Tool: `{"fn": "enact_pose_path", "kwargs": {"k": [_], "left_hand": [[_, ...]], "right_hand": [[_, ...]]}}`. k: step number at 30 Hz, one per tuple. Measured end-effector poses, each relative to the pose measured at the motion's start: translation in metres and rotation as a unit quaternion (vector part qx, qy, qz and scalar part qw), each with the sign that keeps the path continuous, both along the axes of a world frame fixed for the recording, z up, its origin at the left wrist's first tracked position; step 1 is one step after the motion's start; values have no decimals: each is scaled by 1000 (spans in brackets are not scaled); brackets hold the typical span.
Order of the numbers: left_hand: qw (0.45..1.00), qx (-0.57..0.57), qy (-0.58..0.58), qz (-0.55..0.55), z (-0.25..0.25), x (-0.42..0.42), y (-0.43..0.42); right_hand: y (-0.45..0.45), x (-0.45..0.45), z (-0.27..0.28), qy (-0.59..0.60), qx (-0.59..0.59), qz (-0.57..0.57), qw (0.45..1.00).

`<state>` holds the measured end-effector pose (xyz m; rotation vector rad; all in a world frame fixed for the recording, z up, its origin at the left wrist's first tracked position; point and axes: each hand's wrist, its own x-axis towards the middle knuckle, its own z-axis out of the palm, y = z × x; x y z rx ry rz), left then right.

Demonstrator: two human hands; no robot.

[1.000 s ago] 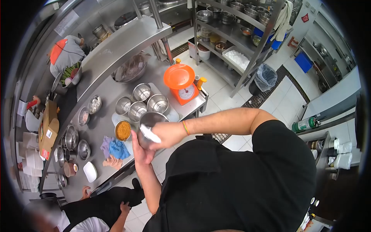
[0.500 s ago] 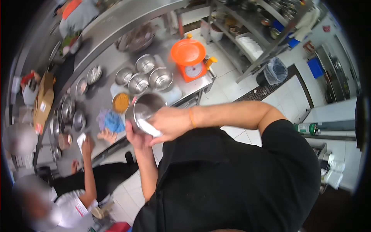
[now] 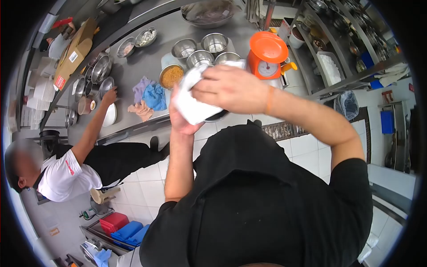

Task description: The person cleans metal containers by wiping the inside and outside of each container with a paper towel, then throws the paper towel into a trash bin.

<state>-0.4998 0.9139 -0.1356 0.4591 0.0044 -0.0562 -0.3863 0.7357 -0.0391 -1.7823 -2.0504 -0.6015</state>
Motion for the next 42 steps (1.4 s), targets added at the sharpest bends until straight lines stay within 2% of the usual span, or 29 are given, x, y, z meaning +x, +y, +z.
{"fn": "enact_pose_path", "kwargs": {"k": [1,5,9,11,13,14,17,18,19,20,21,25,26,29,30,31,32,34,36,38,41,42], "left_hand": [[999,25,41,-17,5,0,-3],[968,135,205,-46,5,-10,5],[962,157,222,-36,1,-13,9],[962,177,205,-35,-5,-16,9],[962,198,188,-32,-9,-19,13],[966,184,165,-72,-6,-22,19],[973,205,106,20,1,-23,9],[982,180,66,-5,9,-26,12],[984,170,40,19,11,-27,12],[986,161,16,44,13,-28,8],[986,153,-9,69,13,-29,6],[959,214,-74,170,8,-19,4],[953,235,-59,183,6,-19,3],[938,257,-85,217,-12,-16,3],[942,237,-94,220,-7,-18,1],[951,212,-79,212,-9,-20,3],[959,188,-64,203,-12,-24,7],[972,141,-40,182,-15,-29,17],[981,127,-27,143,-14,-30,22],[985,135,7,111,-16,-28,26],[995,34,98,-5,-27,-27,39],[993,57,107,-12,-22,-24,37]], "right_hand": [[5,3,-13,-9,-52,40,998],[27,-1,-51,-55,-144,-37,987],[33,-36,-36,-127,-263,-135,947],[33,-39,-29,-131,-360,-107,917],[29,-41,-34,69,-306,-70,947],[28,-40,-38,170,-277,-51,944],[40,-24,-51,219,-173,111,954],[44,-20,-52,263,-222,128,930],[46,-20,-40,448,-231,96,858],[45,-23,-24,615,-234,58,751],[45,-26,-15,757,-229,16,612],[35,-32,-16,949,-18,28,313],[33,-33,-20,960,15,53,276],[24,-47,-27,942,48,38,329],[15,-50,-29,912,25,4,410],[10,-50,-29,819,-61,2,571],[5,-49,-26,691,-143,2,708],[3,-41,-19,400,-214,42,890],[0,-35,-10,228,-228,16,947],[-2,-25,-5,76,-220,-7,972],[6,-9,9,-2,-198,-79,977],[10,-6,10,-16,-168,-83,982]]}}
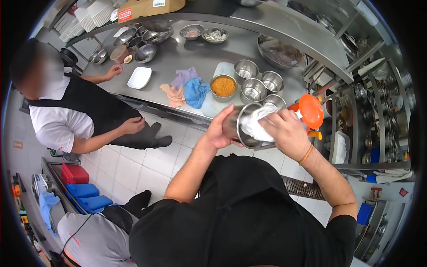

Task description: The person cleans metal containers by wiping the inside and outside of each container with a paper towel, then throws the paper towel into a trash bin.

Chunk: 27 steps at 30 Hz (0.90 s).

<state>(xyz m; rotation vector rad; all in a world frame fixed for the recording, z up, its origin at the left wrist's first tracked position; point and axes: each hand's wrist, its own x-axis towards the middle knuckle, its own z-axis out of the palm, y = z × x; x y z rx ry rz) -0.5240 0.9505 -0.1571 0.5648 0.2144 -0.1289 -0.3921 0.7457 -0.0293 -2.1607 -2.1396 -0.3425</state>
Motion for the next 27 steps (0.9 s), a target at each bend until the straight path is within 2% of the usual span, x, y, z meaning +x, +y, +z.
{"fn": "enact_pose_path", "kwargs": {"k": [1,3,4,7,8,11,12,15,16,17,19,21,22,23,24,27], "left_hand": [[998,21,64,-17,7,-3,-5],[995,-3,102,-19,11,-3,-18],[995,-4,83,-57,11,-2,-21],[989,-32,139,-44,-8,-2,-30],[988,-11,148,-42,-13,-3,-31],[984,53,162,-47,-2,-10,-37],[984,75,153,-50,-2,-10,-36],[981,143,114,-58,2,-11,-28],[982,160,83,-62,3,-11,-23],[981,177,54,-67,4,-12,-21],[988,154,-1,-19,11,-12,-23],[986,151,-54,34,6,-9,-27],[987,137,-71,37,12,-10,-28],[988,124,-89,40,21,-11,-27],[987,111,-106,42,27,-10,-26],[976,130,-147,97,24,-2,-31]], "right_hand": [[6,0,0,2,31,36,999],[18,-3,-6,12,87,111,990],[20,1,-18,40,28,135,990],[30,7,-36,-19,-93,111,989],[29,4,-44,-59,-80,112,989],[29,-16,-59,-137,-209,20,968],[29,-23,-61,-97,-212,-23,972],[29,-26,-51,62,-318,3,946],[27,-21,-61,126,-300,14,946],[29,-20,-66,254,-257,52,931],[38,-15,-68,492,-154,123,848],[34,-14,-59,653,-129,26,746],[29,-17,-44,779,-120,-79,610],[25,-20,-37,869,-105,-180,448],[24,-25,-41,892,-34,-204,402],[14,-11,-58,966,37,-176,187]]}}
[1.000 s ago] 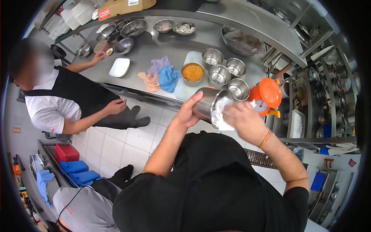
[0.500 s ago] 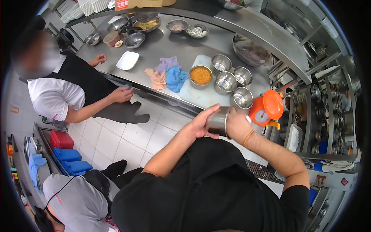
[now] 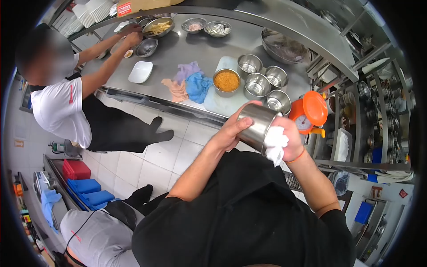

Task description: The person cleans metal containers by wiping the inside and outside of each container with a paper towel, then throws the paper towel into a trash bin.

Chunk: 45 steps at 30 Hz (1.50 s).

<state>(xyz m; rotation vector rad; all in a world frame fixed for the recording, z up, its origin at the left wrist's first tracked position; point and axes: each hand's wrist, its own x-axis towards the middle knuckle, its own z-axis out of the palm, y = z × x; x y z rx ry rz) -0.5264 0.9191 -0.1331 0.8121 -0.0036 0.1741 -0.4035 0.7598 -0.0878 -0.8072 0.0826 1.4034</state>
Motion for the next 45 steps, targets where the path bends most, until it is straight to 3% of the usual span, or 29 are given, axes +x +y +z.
{"fn": "enact_pose_path", "kwargs": {"k": [1,4,5,6,7,8,10,11,12,13,14,15,16,18,21,24,27,29,30,32,33,34,36,38,39,40,42,44,45], "left_hand": [[1000,3,-10,6,-3,2,0],[996,40,-35,77,-17,5,0],[996,14,-32,88,-22,3,4],[994,-57,-25,91,-20,-1,7],[994,-56,-40,84,-24,-4,15],[990,-88,-27,111,-32,-6,18],[985,-141,16,94,-36,-11,24],[987,-141,43,65,-35,-10,27],[987,-140,66,37,-33,-6,30],[986,-138,89,8,-31,-2,32],[986,-132,100,-26,-35,1,34],[988,-95,115,-39,-44,0,37],[983,-142,79,-83,-57,2,43],[977,-164,78,-117,-63,0,44],[985,-108,126,-37,-44,-13,29],[990,-90,103,-17,-43,-7,21],[995,-74,47,51,-22,-4,8],[993,-35,16,112,-19,-3,8],[984,77,-10,158,-14,-2,11],[924,294,-58,236,-1,2,15],[906,335,-60,253,-15,8,18],[853,427,-93,287,-13,8,21],[713,590,-157,343,-7,9,25],[684,620,-161,349,-24,14,29],[662,646,-157,346,-20,13,30],[640,671,-153,342,-16,12,30],[669,673,-39,313,-8,0,14],[664,689,95,274,-5,-4,4],[711,625,116,302,-9,4,0]], "right_hand": [[-1,5,-4,74,174,49,981],[-7,-3,19,96,220,-48,969],[-10,1,32,65,169,-74,981],[-19,10,24,61,230,-165,957],[-24,25,34,15,250,-209,945],[-35,53,33,-108,276,-127,947],[-29,43,61,-376,25,-214,901],[-22,38,61,-549,3,-155,821],[-14,36,62,-701,-20,-88,707],[-6,33,61,-879,-46,-57,472],[1,30,66,-905,38,40,422],[8,18,69,-928,44,102,356],[14,12,69,-923,65,158,344],[23,20,61,-945,68,163,276],[28,51,23,-907,80,120,396],[25,48,8,-900,8,63,431],[24,28,1,-802,-67,-16,594],[24,14,-21,-576,-113,-53,808],[24,7,-30,-440,-134,-70,885],[15,-10,-32,-229,-151,-49,960],[11,-14,-42,-137,-106,-56,983],[7,-14,-56,-43,-61,-63,995],[-2,-4,-64,0,0,-27,1000],[-11,5,-61,45,35,-2,998],[-8,6,-61,4,-8,-56,998],[-7,8,-61,-95,-57,-94,989],[-4,14,-57,-289,-152,-166,930],[-2,24,-56,-554,-172,-176,795],[-3,26,-58,-667,-176,-173,703]]}}
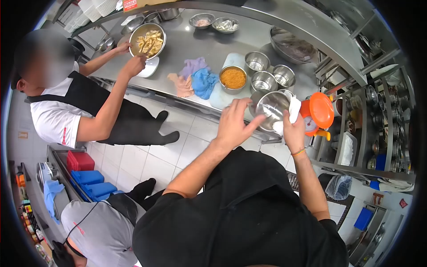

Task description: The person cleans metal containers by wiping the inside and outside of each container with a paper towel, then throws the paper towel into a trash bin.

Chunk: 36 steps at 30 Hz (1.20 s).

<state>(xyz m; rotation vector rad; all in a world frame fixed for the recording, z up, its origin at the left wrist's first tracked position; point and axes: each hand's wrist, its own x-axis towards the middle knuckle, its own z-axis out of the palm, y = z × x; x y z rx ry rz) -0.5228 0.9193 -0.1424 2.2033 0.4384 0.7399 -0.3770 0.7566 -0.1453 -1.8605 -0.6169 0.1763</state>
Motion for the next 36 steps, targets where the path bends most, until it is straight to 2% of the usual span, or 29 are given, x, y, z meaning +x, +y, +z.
{"fn": "enact_pose_path", "kwargs": {"k": [1,3,4,5,6,8,9,11,12,13,16,18,19,21,22,23,25,26,27,29,31,33,35,36], "left_hand": [[999,-33,27,22,-6,6,1],[990,-98,76,62,-26,19,5],[994,-68,-10,81,-38,24,9],[979,-188,-16,83,-49,29,12],[948,-305,-20,85,-46,30,13],[873,-483,-34,58,-39,26,11],[858,-512,-38,31,-43,24,6],[822,-567,-45,-26,-55,23,-4],[833,-552,-24,-28,-48,20,-6],[870,-493,-17,-29,-44,18,-5],[946,-320,-25,-51,-45,11,1],[945,-299,-17,-131,-44,6,8],[943,-287,-13,-170,-37,3,10],[916,-339,-24,-214,-20,-2,9],[903,-366,-20,-225,-12,-4,10],[890,-391,-18,-236,-8,-4,11],[833,-525,-89,-146,-22,3,0],[807,-569,-125,-100,-25,6,-5],[841,-520,-134,-56,-33,9,-6],[895,-423,-140,25,-59,19,-13],[936,-284,-180,99,-60,20,-10],[950,-229,-194,84,-62,12,-9],[983,-141,-79,82,-75,-3,-6],[992,-92,-25,85,-83,-9,-4]], "right_hand": [[0,0,0,-141,-39,4,989],[2,-9,4,-244,-91,31,965],[7,-15,9,-288,-102,40,951],[8,-18,13,-331,-113,49,936],[8,-23,13,-306,-172,61,934],[16,-39,18,-363,-115,76,922],[20,-45,21,-390,-86,82,913],[23,-43,15,-321,-26,115,940],[24,-34,12,-287,6,119,950],[25,-26,12,-252,38,122,959],[22,-3,42,-139,-34,200,969],[27,6,74,-101,-111,248,957],[30,16,74,19,-124,271,954],[31,33,73,258,-141,302,907],[31,26,80,378,-32,280,882],[31,25,76,442,26,279,852],[31,24,49,559,139,268,773],[29,17,23,547,217,295,753],[25,11,-8,576,279,250,727],[34,-17,0,636,349,212,655],[36,-25,-6,651,320,120,678],[31,-25,-21,636,343,123,681],[15,-18,-51,652,318,25,688],[12,-26,-36,629,300,12,717]]}}
